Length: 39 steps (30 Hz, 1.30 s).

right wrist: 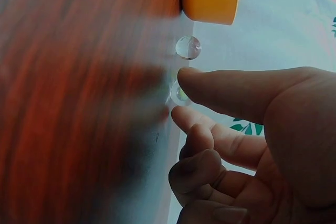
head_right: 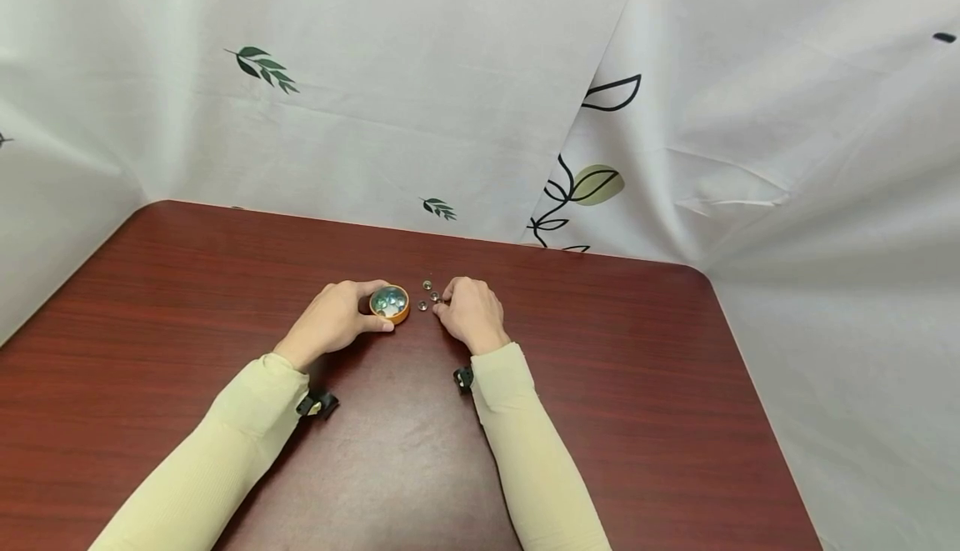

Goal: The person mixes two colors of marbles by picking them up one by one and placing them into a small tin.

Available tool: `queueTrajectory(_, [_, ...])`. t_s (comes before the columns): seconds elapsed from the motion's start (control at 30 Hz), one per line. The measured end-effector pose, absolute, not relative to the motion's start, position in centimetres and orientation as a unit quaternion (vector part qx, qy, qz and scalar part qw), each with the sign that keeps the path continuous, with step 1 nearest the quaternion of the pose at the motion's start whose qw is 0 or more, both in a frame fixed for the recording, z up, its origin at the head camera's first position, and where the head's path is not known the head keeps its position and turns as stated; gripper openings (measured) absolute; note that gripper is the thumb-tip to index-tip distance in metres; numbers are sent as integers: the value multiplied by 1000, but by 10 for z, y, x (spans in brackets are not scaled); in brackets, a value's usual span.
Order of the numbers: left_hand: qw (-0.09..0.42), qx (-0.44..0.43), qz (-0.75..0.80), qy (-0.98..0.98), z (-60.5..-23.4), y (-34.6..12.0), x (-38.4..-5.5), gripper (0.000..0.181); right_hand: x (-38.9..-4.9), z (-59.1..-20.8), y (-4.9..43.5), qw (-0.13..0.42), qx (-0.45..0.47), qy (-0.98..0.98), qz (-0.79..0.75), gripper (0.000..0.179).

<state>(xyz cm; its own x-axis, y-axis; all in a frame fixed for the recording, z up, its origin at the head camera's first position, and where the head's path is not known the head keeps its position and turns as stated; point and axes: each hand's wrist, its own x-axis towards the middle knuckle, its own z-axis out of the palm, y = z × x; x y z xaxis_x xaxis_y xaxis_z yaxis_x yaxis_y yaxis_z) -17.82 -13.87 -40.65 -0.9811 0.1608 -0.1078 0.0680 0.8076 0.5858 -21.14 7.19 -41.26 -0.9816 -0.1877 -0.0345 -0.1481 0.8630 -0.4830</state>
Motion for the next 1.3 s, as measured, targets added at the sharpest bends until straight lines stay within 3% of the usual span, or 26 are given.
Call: queueTrajectory(1.3, [77,59,305,947,-407,-139,-179,65,-210,-409,71,49,-82,965,-243,11])
